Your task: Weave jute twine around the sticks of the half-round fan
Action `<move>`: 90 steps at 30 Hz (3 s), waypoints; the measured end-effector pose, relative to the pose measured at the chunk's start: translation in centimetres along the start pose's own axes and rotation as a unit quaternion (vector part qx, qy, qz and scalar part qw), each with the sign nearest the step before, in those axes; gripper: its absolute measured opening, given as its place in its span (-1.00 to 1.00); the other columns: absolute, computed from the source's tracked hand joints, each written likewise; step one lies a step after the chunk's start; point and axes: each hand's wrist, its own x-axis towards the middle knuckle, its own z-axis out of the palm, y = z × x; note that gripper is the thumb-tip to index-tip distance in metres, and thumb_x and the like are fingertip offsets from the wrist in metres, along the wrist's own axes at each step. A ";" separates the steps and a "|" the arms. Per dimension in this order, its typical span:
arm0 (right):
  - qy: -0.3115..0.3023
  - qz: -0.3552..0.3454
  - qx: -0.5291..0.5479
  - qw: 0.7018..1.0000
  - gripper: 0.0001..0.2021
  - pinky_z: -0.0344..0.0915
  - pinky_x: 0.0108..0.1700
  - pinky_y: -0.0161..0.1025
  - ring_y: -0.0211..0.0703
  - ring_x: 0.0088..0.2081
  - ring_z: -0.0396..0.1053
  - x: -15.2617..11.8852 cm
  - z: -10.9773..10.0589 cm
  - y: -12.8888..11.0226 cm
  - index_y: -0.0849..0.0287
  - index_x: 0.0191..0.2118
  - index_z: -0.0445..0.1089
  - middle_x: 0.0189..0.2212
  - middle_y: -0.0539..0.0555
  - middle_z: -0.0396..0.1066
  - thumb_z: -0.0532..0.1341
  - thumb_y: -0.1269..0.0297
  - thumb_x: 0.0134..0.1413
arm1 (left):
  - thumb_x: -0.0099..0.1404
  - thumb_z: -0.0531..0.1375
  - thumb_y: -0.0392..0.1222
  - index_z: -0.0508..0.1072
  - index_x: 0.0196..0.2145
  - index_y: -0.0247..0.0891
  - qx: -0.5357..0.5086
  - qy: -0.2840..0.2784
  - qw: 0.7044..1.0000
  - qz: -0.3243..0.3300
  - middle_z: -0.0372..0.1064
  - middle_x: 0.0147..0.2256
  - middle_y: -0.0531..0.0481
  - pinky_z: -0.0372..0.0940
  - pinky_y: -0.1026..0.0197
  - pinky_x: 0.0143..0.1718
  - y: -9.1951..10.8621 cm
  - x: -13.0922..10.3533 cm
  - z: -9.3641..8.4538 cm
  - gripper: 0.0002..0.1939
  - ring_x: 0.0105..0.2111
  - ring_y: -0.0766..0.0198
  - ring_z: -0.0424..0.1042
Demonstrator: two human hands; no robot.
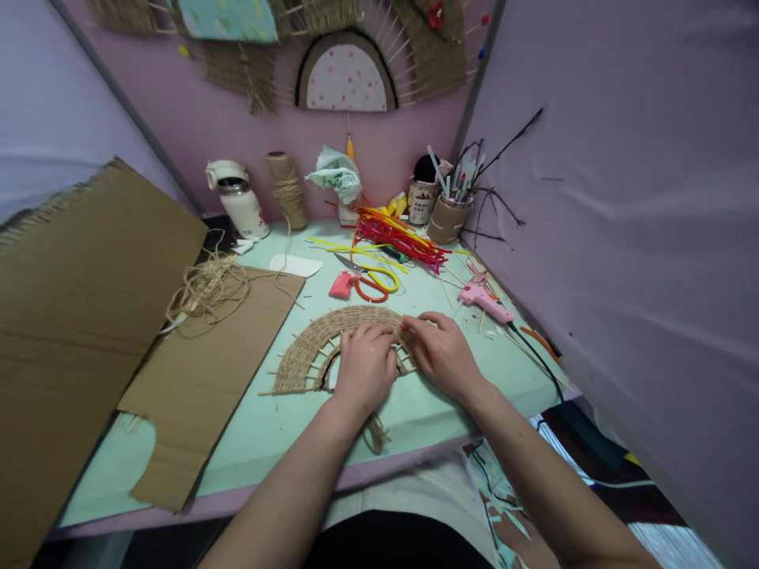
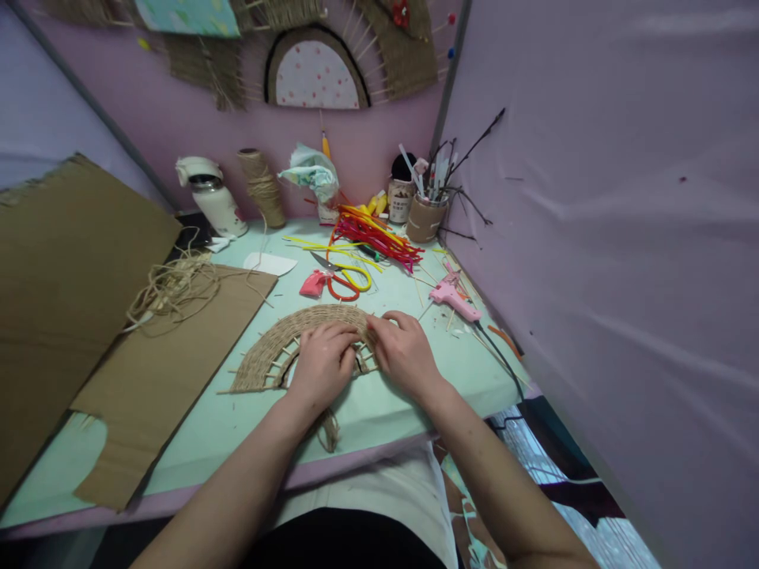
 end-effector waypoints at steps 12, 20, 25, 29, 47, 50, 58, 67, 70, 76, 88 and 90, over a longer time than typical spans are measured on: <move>0.172 0.074 0.097 0.977 -0.64 0.27 0.00 -0.01 -0.02 -0.07 0.30 -0.2 -0.3 0.2 0.12 -0.02 0.31 -0.16 0.14 0.42 0.02 0.51 0.08 | 0.22 0.03 -0.32 0.51 -0.25 -0.16 0.063 0.000 0.998 0.023 0.45 -0.10 -0.13 -0.02 -0.09 0.04 0.1 -0.1 -0.1 -0.73 -0.01 0.01 0.27; 0.157 0.117 0.131 0.972 -0.70 0.29 -0.03 -0.03 -0.04 -0.10 0.33 -0.3 -0.1 0.4 0.13 -0.07 0.30 -0.22 0.11 0.45 0.01 0.50 0.11 | 0.20 0.04 -0.36 0.49 -0.19 -0.14 0.072 -0.050 0.993 0.077 0.42 -0.04 -0.10 -0.02 -0.09 0.02 1.0 -0.2 0.0 -0.69 0.04 0.01 0.24; 0.155 0.117 0.136 0.972 -0.73 0.29 -0.05 -0.05 -0.05 -0.12 0.34 -0.2 -0.4 0.5 0.14 -0.11 0.32 -0.24 0.11 0.45 0.02 0.49 0.12 | 0.23 0.03 -0.34 0.47 -0.16 -0.17 0.092 -0.021 0.992 0.082 0.43 -0.05 -0.12 0.01 -0.06 0.01 1.5 -0.2 -0.8 -0.70 0.00 0.03 0.28; 0.134 0.114 0.143 0.974 -0.78 0.27 -0.04 -0.06 -0.05 -0.12 0.35 1.2 -1.8 0.4 0.13 -0.14 0.35 -0.22 0.10 0.45 0.05 0.45 0.12 | 0.22 0.05 -0.31 0.48 -0.18 -0.17 0.073 -0.002 0.996 0.047 0.44 -0.09 -0.15 0.00 -0.07 0.05 1.7 0.4 -2.4 -0.73 -0.03 0.01 0.31; 0.034 0.092 0.201 0.975 -0.85 0.27 -0.15 -0.20 -0.10 -0.20 0.42 9.4 0.4 4.0 0.15 -0.28 0.44 -0.28 0.07 0.51 0.12 0.37 0.09 | 0.11 0.16 -0.34 0.59 -0.27 -0.23 0.156 -0.001 0.984 -0.089 0.49 -0.23 -0.18 0.21 0.11 -0.13 -9.8 14.5 -7.1 -0.74 -0.18 0.06 0.42; 0.031 0.093 0.187 0.977 -0.86 0.26 -0.17 -0.20 -0.10 -0.21 0.42 9.0 0.5 4.3 0.15 -0.27 0.44 -0.28 0.07 0.51 0.13 0.37 0.09 | 0.09 0.19 -0.31 0.60 -0.34 -0.21 0.152 -0.003 0.986 -0.073 0.49 -0.25 -0.18 0.21 0.10 -0.16 -10.2 14.6 -6.6 -0.80 -0.19 0.04 0.40; 0.038 0.068 0.158 0.984 -0.86 0.25 -0.18 -0.18 -0.08 -0.23 0.40 8.9 0.5 4.5 0.14 -0.27 0.43 -0.30 0.08 0.51 0.13 0.39 0.10 | 0.01 0.22 -0.36 0.52 -0.55 -0.24 0.108 0.042 0.991 -0.064 0.46 -0.40 -0.14 0.20 0.10 -0.19 -9.4 14.3 -5.8 -0.91 -0.27 0.05 0.38; 0.044 0.045 0.154 0.986 -0.86 0.25 -0.14 -0.16 -0.08 -0.22 0.38 8.7 0.1 3.6 0.15 -0.27 0.43 -0.31 0.09 0.49 0.12 0.39 0.13 | 0.00 0.32 -0.16 0.43 -0.34 -0.27 -0.409 0.103 0.903 -0.078 0.42 -0.42 0.01 0.24 0.26 -0.35 -3.0 9.0 -4.9 -0.75 -0.45 0.34 0.36; 0.033 0.038 0.154 0.987 -0.85 0.25 -0.15 -0.16 -0.08 -0.22 0.38 8.7 0.3 3.5 0.15 -0.28 0.43 -0.31 0.09 0.49 0.11 0.40 0.13 | -0.12 0.40 -0.24 0.46 -0.33 -0.27 -0.532 0.095 0.836 -0.094 0.40 -0.45 0.07 0.25 0.28 -0.27 -1.2 6.4 -3.9 -0.65 -0.40 0.37 0.38; 0.031 0.027 0.150 0.988 -0.85 0.26 -0.15 -0.15 -0.08 -0.22 0.39 8.6 0.6 3.3 0.15 -0.28 0.43 -0.30 0.10 0.50 0.11 0.36 0.14 | -0.12 0.41 -0.21 0.52 -0.46 -0.29 -0.585 0.067 0.804 -0.081 0.41 -0.45 0.04 0.23 0.27 -0.26 -0.9 5.0 -3.4 -0.78 -0.42 0.39 0.35; 0.023 0.016 0.158 0.987 -0.83 0.26 -0.16 -0.15 -0.10 -0.24 0.38 8.5 0.7 2.5 0.15 -0.31 0.44 -0.31 0.11 0.49 0.09 0.37 0.14 | -0.03 0.36 0.06 0.37 -0.54 -0.32 -0.674 0.026 0.734 -0.082 0.24 -0.54 0.09 0.18 0.36 -0.43 -1.9 5.0 -3.2 -0.61 -0.52 0.47 0.22; 0.027 0.011 0.163 0.986 -0.83 0.27 -0.15 -0.14 -0.09 -0.24 0.38 8.5 0.6 2.4 0.15 -0.31 0.44 -0.31 0.11 0.49 0.09 0.37 0.14 | -0.06 0.40 0.00 0.44 -0.48 -0.34 -0.677 0.037 0.725 -0.123 0.30 -0.51 0.07 0.21 0.37 -0.41 -2.0 5.1 -3.1 -0.64 -0.50 0.48 0.26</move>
